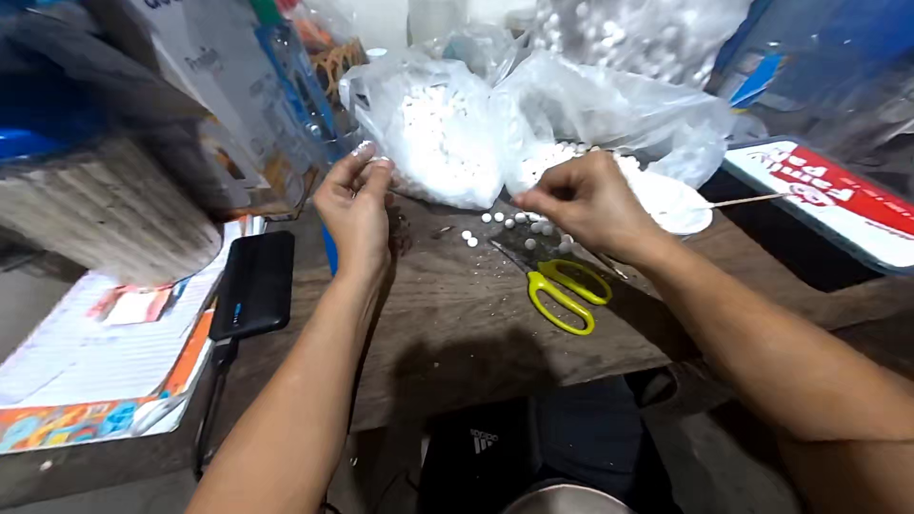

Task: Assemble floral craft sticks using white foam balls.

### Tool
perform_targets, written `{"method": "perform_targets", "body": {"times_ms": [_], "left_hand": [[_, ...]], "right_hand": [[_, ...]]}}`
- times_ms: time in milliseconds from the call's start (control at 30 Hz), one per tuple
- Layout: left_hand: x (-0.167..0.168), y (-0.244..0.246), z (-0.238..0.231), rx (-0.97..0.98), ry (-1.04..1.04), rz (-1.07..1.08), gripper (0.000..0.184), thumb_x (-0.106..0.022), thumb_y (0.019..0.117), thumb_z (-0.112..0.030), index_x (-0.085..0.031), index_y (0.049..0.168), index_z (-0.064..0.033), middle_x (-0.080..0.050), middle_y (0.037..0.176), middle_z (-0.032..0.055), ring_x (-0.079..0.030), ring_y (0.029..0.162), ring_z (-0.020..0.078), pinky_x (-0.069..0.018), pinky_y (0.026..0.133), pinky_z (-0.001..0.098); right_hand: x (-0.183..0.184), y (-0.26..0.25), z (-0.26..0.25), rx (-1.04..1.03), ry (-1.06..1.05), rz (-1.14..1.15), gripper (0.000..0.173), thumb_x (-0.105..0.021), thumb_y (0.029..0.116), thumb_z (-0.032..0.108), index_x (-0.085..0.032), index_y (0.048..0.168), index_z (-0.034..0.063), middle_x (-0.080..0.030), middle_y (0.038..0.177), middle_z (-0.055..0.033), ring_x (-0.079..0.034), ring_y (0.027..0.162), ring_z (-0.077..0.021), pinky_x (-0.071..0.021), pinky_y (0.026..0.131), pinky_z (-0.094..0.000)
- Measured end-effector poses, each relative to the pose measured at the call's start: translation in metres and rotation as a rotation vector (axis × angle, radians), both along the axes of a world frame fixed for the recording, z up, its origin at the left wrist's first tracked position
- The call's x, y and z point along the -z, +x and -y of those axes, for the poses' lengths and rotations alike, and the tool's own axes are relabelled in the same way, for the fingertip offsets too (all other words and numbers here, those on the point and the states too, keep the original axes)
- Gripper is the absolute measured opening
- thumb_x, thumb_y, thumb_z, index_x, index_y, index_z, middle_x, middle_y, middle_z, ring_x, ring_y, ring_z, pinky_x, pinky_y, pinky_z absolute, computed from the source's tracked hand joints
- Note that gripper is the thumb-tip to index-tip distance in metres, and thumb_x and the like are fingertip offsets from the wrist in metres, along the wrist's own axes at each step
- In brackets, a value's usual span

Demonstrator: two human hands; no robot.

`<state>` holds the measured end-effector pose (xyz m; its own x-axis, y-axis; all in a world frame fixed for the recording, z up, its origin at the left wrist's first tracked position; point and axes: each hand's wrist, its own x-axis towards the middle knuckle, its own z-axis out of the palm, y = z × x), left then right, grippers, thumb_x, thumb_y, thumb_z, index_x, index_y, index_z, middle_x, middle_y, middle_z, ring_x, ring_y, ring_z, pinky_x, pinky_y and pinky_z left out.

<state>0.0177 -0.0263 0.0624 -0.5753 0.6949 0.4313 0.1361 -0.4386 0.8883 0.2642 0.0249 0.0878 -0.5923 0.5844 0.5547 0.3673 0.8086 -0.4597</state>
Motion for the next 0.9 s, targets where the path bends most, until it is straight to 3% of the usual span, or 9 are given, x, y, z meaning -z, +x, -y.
{"method": "perform_targets", "body": {"times_ms": [67, 100, 233, 333, 467, 600, 667, 733, 900], "left_hand": [[-0.007, -0.007, 0.000, -0.041, 0.030, 0.014, 0.023, -0.057, 0.1018, -0.004, -0.060, 0.123, 0.0045, -0.068, 0.095, 0.0024, -0.066, 0.077, 0.0065, -0.0556, 0.071, 0.0232], [-0.010, -0.013, 0.001, -0.066, 0.054, 0.019, 0.021, -0.055, 0.1028, -0.005, -0.061, 0.121, 0.0040, -0.068, 0.094, 0.0021, -0.066, 0.077, 0.0068, -0.0561, 0.070, 0.0232], [-0.019, -0.027, 0.003, -0.138, 0.084, 0.106, 0.019, -0.049, 0.1079, -0.012, -0.062, 0.115, 0.0002, -0.069, 0.090, 0.0008, -0.066, 0.074, 0.0070, -0.0547, 0.066, 0.0219], [-0.018, -0.028, 0.002, -0.152, 0.080, 0.133, 0.019, -0.049, 0.1083, -0.013, -0.062, 0.113, -0.0006, -0.068, 0.088, 0.0007, -0.065, 0.071, 0.0059, -0.0536, 0.064, 0.0203], [-0.016, -0.026, 0.000, -0.153, 0.103, 0.096, 0.017, -0.053, 0.1066, -0.011, -0.063, 0.110, 0.0016, -0.068, 0.088, 0.0023, -0.065, 0.072, 0.0064, -0.0542, 0.066, 0.0212], [-0.015, -0.025, -0.001, -0.168, 0.089, 0.051, 0.015, -0.056, 0.1035, -0.007, -0.066, 0.110, 0.0031, -0.067, 0.090, 0.0032, -0.064, 0.075, 0.0061, -0.0542, 0.068, 0.0215], [-0.012, -0.025, -0.003, -0.151, 0.081, 0.032, 0.017, -0.056, 0.1033, -0.006, -0.066, 0.113, 0.0047, -0.067, 0.092, 0.0040, -0.064, 0.076, 0.0062, -0.0540, 0.069, 0.0217], [-0.007, -0.024, -0.006, -0.116, 0.057, 0.000, 0.019, -0.055, 0.1028, -0.005, -0.065, 0.115, 0.0066, -0.066, 0.094, 0.0063, -0.064, 0.076, 0.0068, -0.0544, 0.070, 0.0227], [-0.002, -0.023, -0.006, -0.103, 0.051, -0.082, 0.023, -0.055, 0.1021, -0.003, -0.064, 0.119, 0.0088, -0.067, 0.101, 0.0109, -0.065, 0.082, 0.0082, -0.0554, 0.076, 0.0245]], "right_hand": [[0.014, -0.021, -0.006, -0.030, -0.128, 0.131, 0.018, -0.068, 0.0954, 0.008, -0.073, 0.109, -0.0018, -0.068, 0.080, -0.0095, -0.062, 0.068, -0.0152, -0.0539, 0.067, -0.0343], [0.021, -0.032, -0.007, -0.056, -0.141, 0.156, 0.020, -0.067, 0.0953, 0.006, -0.073, 0.112, -0.0022, -0.072, 0.089, -0.0134, -0.069, 0.077, -0.0201, -0.0575, 0.075, -0.0385], [0.031, -0.077, -0.008, -0.157, -0.041, 0.172, 0.017, -0.061, 0.0982, 0.006, -0.076, 0.101, -0.0031, -0.074, 0.093, -0.0179, -0.071, 0.086, -0.0273, -0.0561, 0.082, -0.0453], [0.027, -0.109, -0.011, -0.158, -0.090, 0.213, 0.018, -0.061, 0.0987, 0.006, -0.076, 0.103, -0.0031, -0.073, 0.097, -0.0194, -0.070, 0.094, -0.0315, -0.0520, 0.090, -0.0498], [0.027, -0.138, -0.022, -0.111, -0.200, 0.233, 0.015, -0.064, 0.0979, 0.008, -0.076, 0.097, -0.0005, -0.072, 0.091, -0.0154, -0.068, 0.088, -0.0271, -0.0528, 0.082, -0.0476], [0.022, -0.153, -0.026, -0.010, -0.293, 0.326, 0.018, -0.063, 0.0988, 0.008, -0.074, 0.107, -0.0018, -0.072, 0.102, -0.0201, -0.068, 0.100, -0.0347, -0.0519, 0.089, -0.0543], [0.022, -0.158, -0.026, 0.004, -0.328, 0.386, 0.015, -0.065, 0.0958, 0.006, -0.072, 0.105, -0.0028, -0.070, 0.102, -0.0207, -0.067, 0.100, -0.0355, -0.0513, 0.088, -0.0552], [0.022, -0.156, -0.025, -0.008, -0.332, 0.300, 0.011, -0.066, 0.0939, 0.004, -0.072, 0.099, -0.0034, -0.070, 0.095, -0.0186, -0.067, 0.091, -0.0307, -0.0516, 0.083, -0.0509], [0.008, -0.136, -0.025, -0.087, -0.436, -0.051, 0.012, -0.068, 0.0922, -0.002, -0.072, 0.104, -0.0030, -0.071, 0.091, -0.0121, -0.069, 0.075, -0.0153, -0.0601, 0.076, -0.0347]]}}
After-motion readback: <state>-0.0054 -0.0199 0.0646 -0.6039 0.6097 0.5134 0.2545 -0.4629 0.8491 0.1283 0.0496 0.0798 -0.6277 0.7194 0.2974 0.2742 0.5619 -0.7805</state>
